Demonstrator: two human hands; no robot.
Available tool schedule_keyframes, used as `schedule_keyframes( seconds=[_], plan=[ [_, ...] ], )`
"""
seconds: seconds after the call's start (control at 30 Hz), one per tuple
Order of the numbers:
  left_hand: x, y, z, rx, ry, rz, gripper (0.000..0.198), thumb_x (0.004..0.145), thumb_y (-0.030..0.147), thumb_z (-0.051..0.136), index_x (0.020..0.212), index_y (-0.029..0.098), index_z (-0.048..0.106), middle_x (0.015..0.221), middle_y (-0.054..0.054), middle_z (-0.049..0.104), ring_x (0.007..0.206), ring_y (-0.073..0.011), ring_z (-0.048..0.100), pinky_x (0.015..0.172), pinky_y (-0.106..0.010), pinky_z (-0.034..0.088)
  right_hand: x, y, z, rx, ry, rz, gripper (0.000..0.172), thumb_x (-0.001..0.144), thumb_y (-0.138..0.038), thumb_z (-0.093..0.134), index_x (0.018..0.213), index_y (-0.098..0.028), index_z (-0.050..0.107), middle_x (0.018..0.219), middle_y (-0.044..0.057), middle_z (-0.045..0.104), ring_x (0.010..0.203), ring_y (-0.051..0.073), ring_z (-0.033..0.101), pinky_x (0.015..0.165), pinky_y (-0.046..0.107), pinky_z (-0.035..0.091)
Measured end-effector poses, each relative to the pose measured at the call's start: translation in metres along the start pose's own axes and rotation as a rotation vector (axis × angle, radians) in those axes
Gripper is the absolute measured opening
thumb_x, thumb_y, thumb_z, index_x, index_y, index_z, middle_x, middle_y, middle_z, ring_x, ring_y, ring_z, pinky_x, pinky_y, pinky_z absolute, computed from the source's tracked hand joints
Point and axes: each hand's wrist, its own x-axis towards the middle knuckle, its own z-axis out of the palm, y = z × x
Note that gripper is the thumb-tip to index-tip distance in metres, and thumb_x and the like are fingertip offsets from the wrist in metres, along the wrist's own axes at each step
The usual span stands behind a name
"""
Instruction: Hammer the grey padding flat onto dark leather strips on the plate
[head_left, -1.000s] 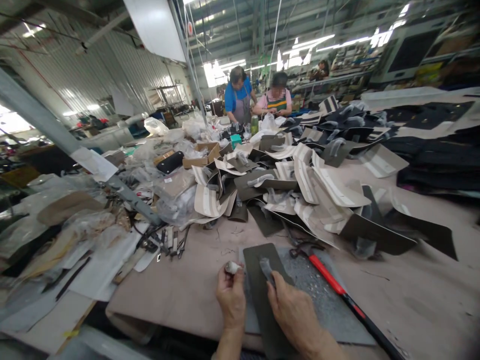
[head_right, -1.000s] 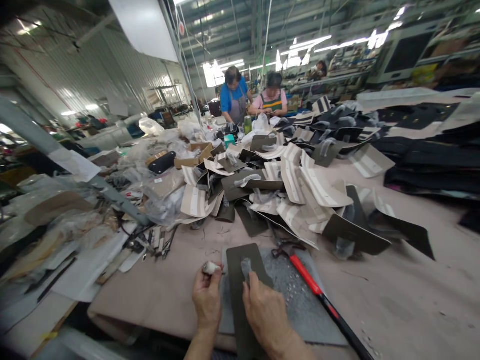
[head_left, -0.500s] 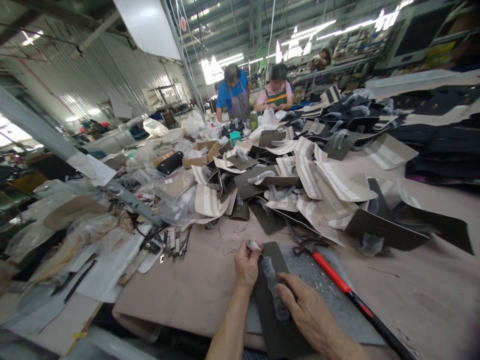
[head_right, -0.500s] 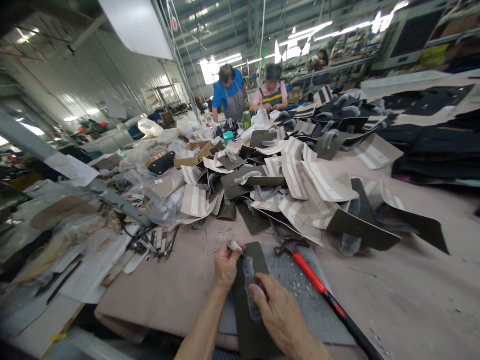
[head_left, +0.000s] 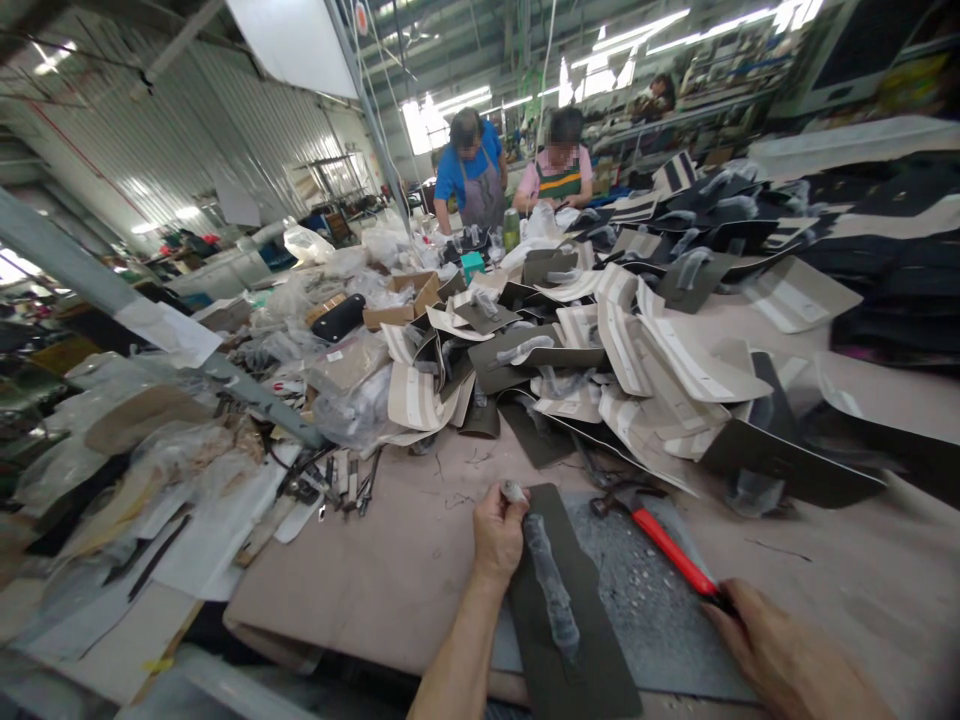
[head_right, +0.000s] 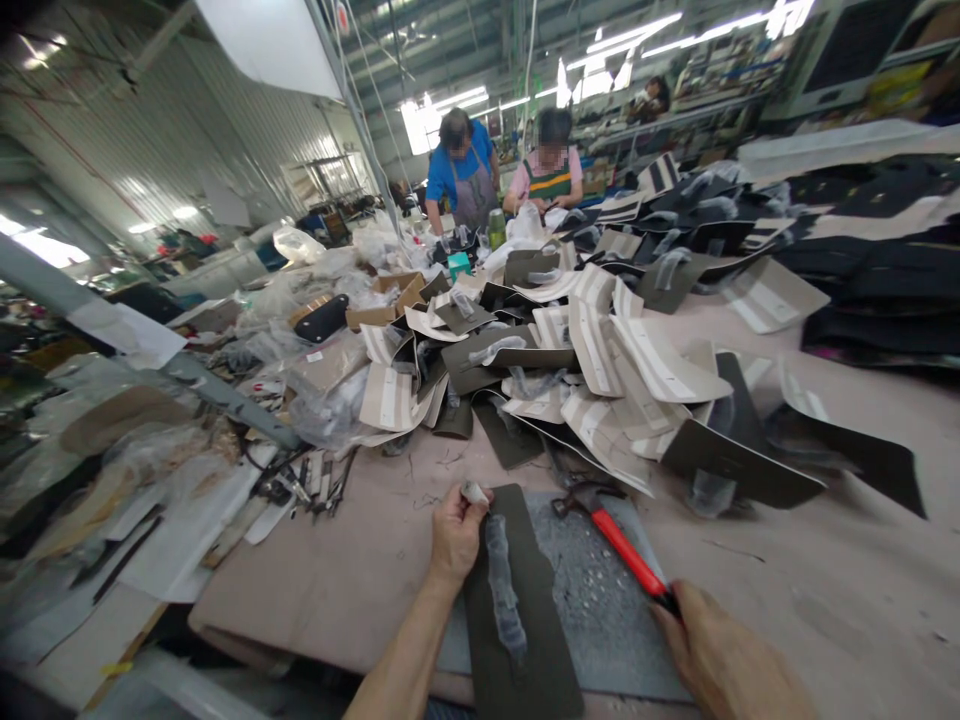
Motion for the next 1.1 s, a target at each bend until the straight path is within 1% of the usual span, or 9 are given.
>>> schedule_keyframes(
  seconds=[0.1, 0.3, 0.4, 0.57, 0.7, 0.83, 0.93, 1.0, 1.1],
  plan=[
    [-0.001, 0.000, 0.003, 0.023, -0.007, 0.033, 0.012, 0.081, 0.023, 0.061, 0.089, 0.018, 0.070, 0.084, -0.005, 0.075, 0.081, -0.0213, 0.070, 0.076, -0.028, 0.052, 0.001, -0.005, -0.012, 0.136, -0.085, 0.004, 0.031, 0.080, -0.052, 0.040, 0.078, -0.024, 0.052, 0.071, 0.011, 0.065, 0.066, 0.028, 0.065, 0.063, 0.039, 0.043],
    [-0.005, -0.001, 0.006, 0.120, 0.001, 0.117, 0.012, 0.082, 0.017, 0.059, 0.088, 0.019, 0.069, 0.079, -0.004, 0.073, 0.075, -0.0203, 0.068, 0.071, -0.027, 0.050, -0.015, -0.036, -0.025, 1.055, -0.551, 0.317, 0.038, 0.073, -0.056, 0.064, 0.077, -0.023, 0.045, 0.059, -0.007, 0.042, 0.039, 0.006, 0.028, 0.039, 0.022, 0.027],
    [-0.007, -0.002, 0.005, 0.146, -0.022, 0.159, 0.015, 0.081, 0.014, 0.056, 0.088, 0.019, 0.068, 0.076, -0.002, 0.071, 0.072, -0.0193, 0.066, 0.069, -0.026, 0.048, -0.021, -0.064, -0.031, 0.935, -0.407, 0.172, 0.042, 0.083, -0.065, 0.053, 0.078, -0.024, 0.045, 0.059, -0.007, 0.041, 0.037, 0.007, 0.029, 0.037, 0.023, 0.023],
    [-0.009, -0.006, 0.006, 0.178, -0.026, 0.199, 0.016, 0.081, 0.012, 0.054, 0.087, 0.019, 0.067, 0.074, -0.002, 0.068, 0.071, -0.0187, 0.064, 0.068, -0.026, 0.046, -0.002, -0.102, -0.043, 0.399, 0.206, -0.405, 0.041, 0.096, -0.059, 0.036, 0.077, -0.025, 0.048, 0.055, -0.002, 0.049, 0.046, 0.015, 0.045, 0.050, 0.031, 0.026],
    [-0.009, -0.005, 0.007, 0.189, -0.026, 0.197, 0.019, 0.080, 0.012, 0.054, 0.092, 0.018, 0.068, 0.076, -0.003, 0.069, 0.071, -0.0194, 0.063, 0.068, -0.026, 0.046, 0.011, -0.120, -0.065, 0.036, 0.169, -0.568, 0.031, 0.098, -0.045, 0.039, 0.079, -0.024, 0.051, 0.050, -0.001, 0.053, 0.037, 0.014, 0.041, 0.048, 0.034, 0.011],
    [-0.009, -0.001, 0.006, 0.218, -0.043, 0.218, 0.014, 0.080, 0.011, 0.052, 0.079, 0.019, 0.064, 0.073, -0.002, 0.065, 0.070, -0.0186, 0.060, 0.067, -0.026, 0.044, -0.004, -0.146, -0.114, 0.199, 0.444, -0.673, 0.030, 0.101, -0.046, 0.039, 0.081, -0.025, 0.048, 0.052, -0.003, 0.052, 0.039, 0.014, 0.047, 0.043, 0.029, 0.023],
    [-0.009, -0.001, 0.006, 0.208, -0.048, 0.219, 0.016, 0.080, 0.009, 0.052, 0.082, 0.019, 0.065, 0.075, -0.003, 0.066, 0.072, -0.0186, 0.061, 0.069, -0.026, 0.045, -0.015, -0.157, -0.124, 0.405, 0.715, -0.700, 0.024, 0.103, -0.040, 0.040, 0.087, -0.025, 0.049, 0.057, -0.004, 0.051, 0.042, 0.012, 0.049, 0.045, 0.026, 0.034],
    [-0.009, -0.004, 0.006, 0.210, -0.046, 0.203, 0.017, 0.080, 0.009, 0.051, 0.083, 0.018, 0.066, 0.075, -0.003, 0.067, 0.072, -0.0187, 0.062, 0.069, -0.026, 0.046, -0.013, -0.149, -0.105, 0.336, 0.665, -0.754, 0.022, 0.101, -0.036, 0.041, 0.084, -0.025, 0.049, 0.054, -0.005, 0.051, 0.039, 0.011, 0.046, 0.042, 0.026, 0.031],
    [-0.009, -0.009, 0.007, 0.210, -0.042, 0.184, 0.021, 0.079, 0.010, 0.053, 0.091, 0.018, 0.068, 0.079, -0.003, 0.070, 0.074, -0.0195, 0.064, 0.071, -0.027, 0.047, 0.000, -0.123, -0.066, 0.050, 0.359, -0.700, 0.025, 0.099, -0.035, 0.041, 0.077, -0.025, 0.049, 0.046, -0.004, 0.051, 0.032, 0.014, 0.042, 0.040, 0.031, 0.015]
  ],
)
